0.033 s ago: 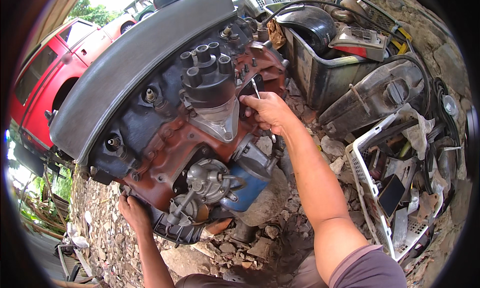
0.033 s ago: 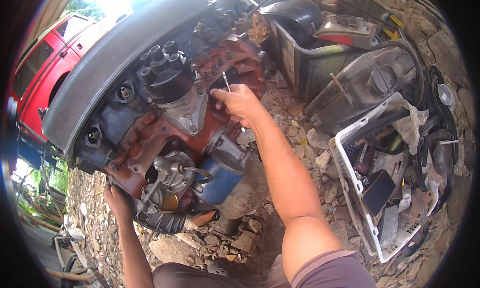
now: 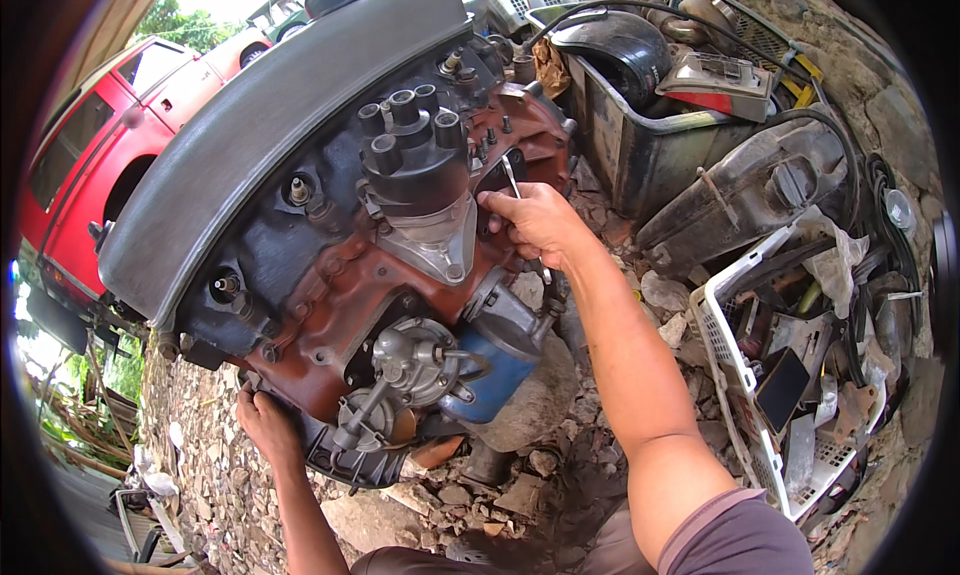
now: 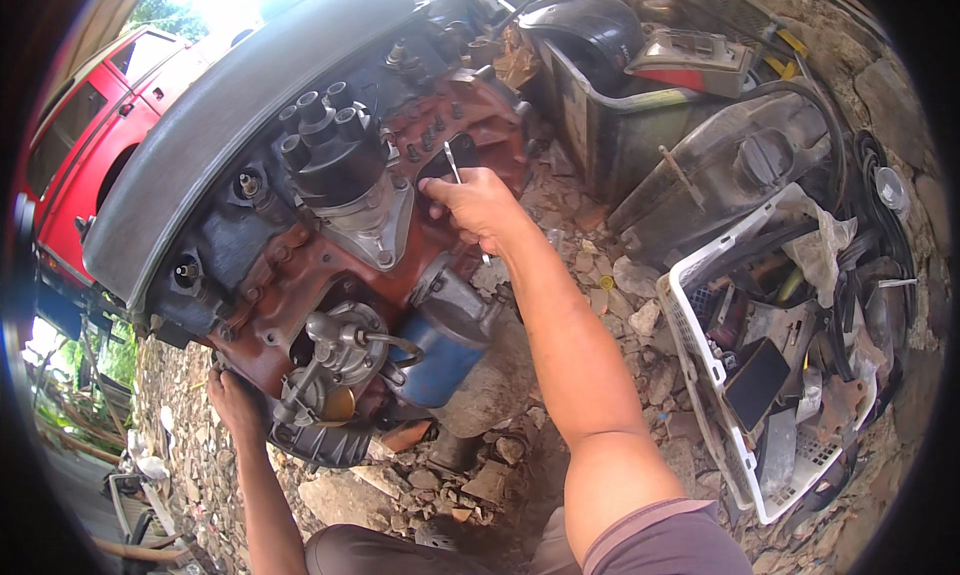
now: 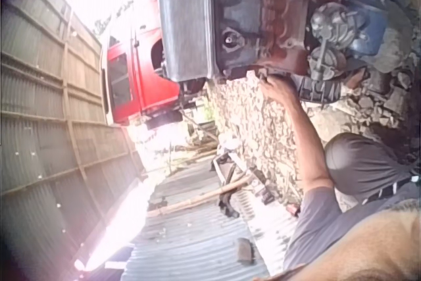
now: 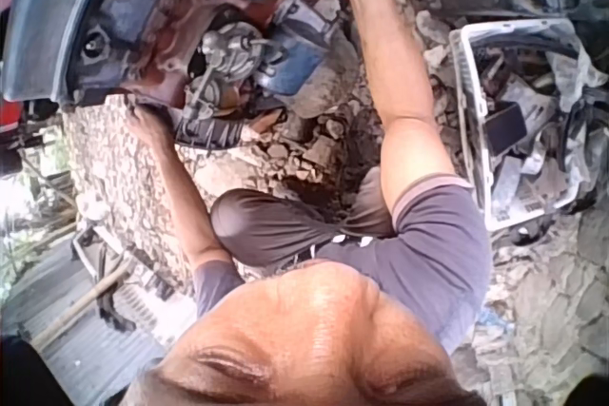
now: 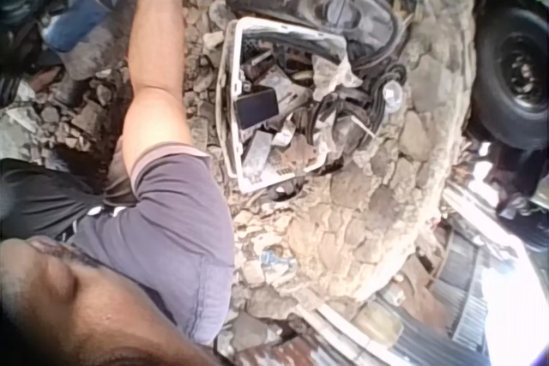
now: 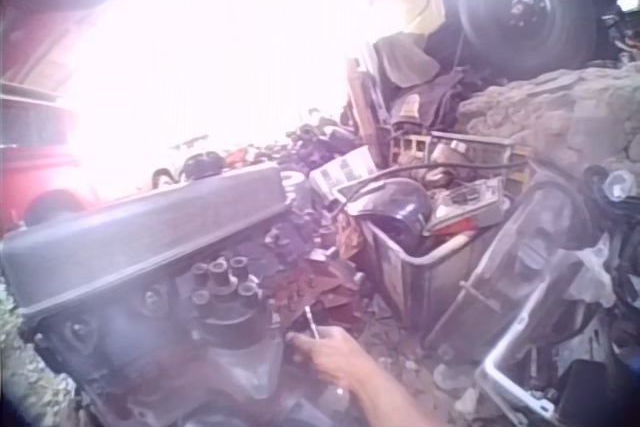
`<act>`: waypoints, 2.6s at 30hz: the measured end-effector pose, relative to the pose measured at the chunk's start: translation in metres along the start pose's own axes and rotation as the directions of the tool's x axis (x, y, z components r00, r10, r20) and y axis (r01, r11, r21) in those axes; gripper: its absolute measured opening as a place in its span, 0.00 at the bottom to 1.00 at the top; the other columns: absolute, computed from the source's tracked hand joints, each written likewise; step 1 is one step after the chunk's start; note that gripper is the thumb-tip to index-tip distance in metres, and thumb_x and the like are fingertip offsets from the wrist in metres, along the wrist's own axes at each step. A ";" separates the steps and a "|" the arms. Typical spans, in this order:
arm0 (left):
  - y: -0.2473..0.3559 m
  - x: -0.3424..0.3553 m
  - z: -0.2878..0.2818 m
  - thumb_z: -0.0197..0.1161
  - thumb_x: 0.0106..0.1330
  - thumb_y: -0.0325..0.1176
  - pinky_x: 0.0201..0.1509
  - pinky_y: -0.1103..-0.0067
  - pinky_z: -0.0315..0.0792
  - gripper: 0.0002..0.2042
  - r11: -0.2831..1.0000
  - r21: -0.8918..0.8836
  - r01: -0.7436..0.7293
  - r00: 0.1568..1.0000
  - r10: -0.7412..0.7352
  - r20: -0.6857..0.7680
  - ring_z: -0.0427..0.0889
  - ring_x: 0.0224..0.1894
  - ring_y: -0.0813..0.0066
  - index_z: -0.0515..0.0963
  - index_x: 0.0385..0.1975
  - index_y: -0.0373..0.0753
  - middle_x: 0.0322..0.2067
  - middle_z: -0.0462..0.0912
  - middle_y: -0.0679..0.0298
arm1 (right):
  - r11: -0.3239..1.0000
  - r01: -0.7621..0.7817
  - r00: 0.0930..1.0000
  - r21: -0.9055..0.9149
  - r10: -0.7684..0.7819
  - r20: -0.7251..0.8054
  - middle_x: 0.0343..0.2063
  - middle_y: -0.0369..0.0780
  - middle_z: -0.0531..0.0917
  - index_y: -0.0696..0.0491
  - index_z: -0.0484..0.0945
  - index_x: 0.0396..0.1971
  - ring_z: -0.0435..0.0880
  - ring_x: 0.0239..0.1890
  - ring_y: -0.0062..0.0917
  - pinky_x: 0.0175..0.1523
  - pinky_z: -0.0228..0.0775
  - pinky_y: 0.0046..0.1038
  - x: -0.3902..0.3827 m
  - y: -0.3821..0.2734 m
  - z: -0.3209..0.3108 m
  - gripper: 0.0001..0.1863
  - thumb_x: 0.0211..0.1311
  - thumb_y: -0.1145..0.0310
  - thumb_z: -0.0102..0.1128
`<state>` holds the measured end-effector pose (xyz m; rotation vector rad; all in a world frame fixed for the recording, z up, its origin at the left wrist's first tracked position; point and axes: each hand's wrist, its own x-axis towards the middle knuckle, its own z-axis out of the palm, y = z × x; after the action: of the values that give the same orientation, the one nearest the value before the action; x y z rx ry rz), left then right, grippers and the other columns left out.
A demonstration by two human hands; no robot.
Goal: The person uses a wrench to loosen and remove bolts from a metal cover on a vehicle engine. They remove the cover, inspect it, and then reattach it, tightening the bolts back into place.
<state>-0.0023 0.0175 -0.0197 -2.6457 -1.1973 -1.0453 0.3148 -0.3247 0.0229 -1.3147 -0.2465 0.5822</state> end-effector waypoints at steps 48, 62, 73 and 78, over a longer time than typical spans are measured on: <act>0.037 0.000 -0.019 0.43 0.64 0.34 0.58 0.63 0.61 0.20 0.974 -0.159 0.160 0.987 -0.153 0.053 0.70 0.51 0.47 0.72 0.49 0.27 0.46 0.75 0.41 | 0.857 0.451 0.881 -0.250 -0.473 -0.031 0.21 0.34 0.74 0.55 0.74 0.30 0.64 0.15 0.12 0.13 0.48 0.21 0.034 0.042 -0.004 0.13 0.63 0.60 0.61; 0.006 0.000 -0.007 0.41 0.62 0.32 0.63 0.66 0.57 0.21 0.994 -0.103 -0.018 0.998 0.024 0.053 0.67 0.57 0.52 0.70 0.52 0.29 0.53 0.70 0.44 | 0.951 0.284 0.954 -0.124 -0.294 -0.064 0.18 0.34 0.73 0.57 0.73 0.27 0.66 0.14 0.15 0.14 0.51 0.21 0.020 0.026 0.005 0.16 0.62 0.58 0.60; 0.003 -0.005 -0.008 0.40 0.63 0.32 0.64 0.69 0.55 0.24 0.975 -0.219 -0.025 0.996 0.006 -0.084 0.64 0.57 0.55 0.62 0.57 0.24 0.55 0.64 0.43 | 0.994 0.092 0.995 -0.060 -0.093 -0.017 0.20 0.32 0.73 0.55 0.76 0.31 0.64 0.15 0.11 0.15 0.48 0.20 0.002 0.012 0.006 0.13 0.63 0.60 0.60; 0.001 -0.006 -0.007 0.42 0.66 0.32 0.62 0.69 0.58 0.22 0.923 -0.377 0.075 0.984 -0.129 -0.121 0.65 0.57 0.58 0.59 0.58 0.26 0.56 0.63 0.45 | 0.718 0.542 0.792 -0.436 -0.610 -0.022 0.21 0.33 0.75 0.56 0.76 0.30 0.68 0.18 0.14 0.19 0.54 0.21 0.039 0.047 -0.003 0.13 0.63 0.61 0.61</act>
<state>-0.0081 0.0107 -0.0173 -2.7303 -1.2235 -1.5968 0.3365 -0.3006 -0.0286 -1.5792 -0.6472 -0.1355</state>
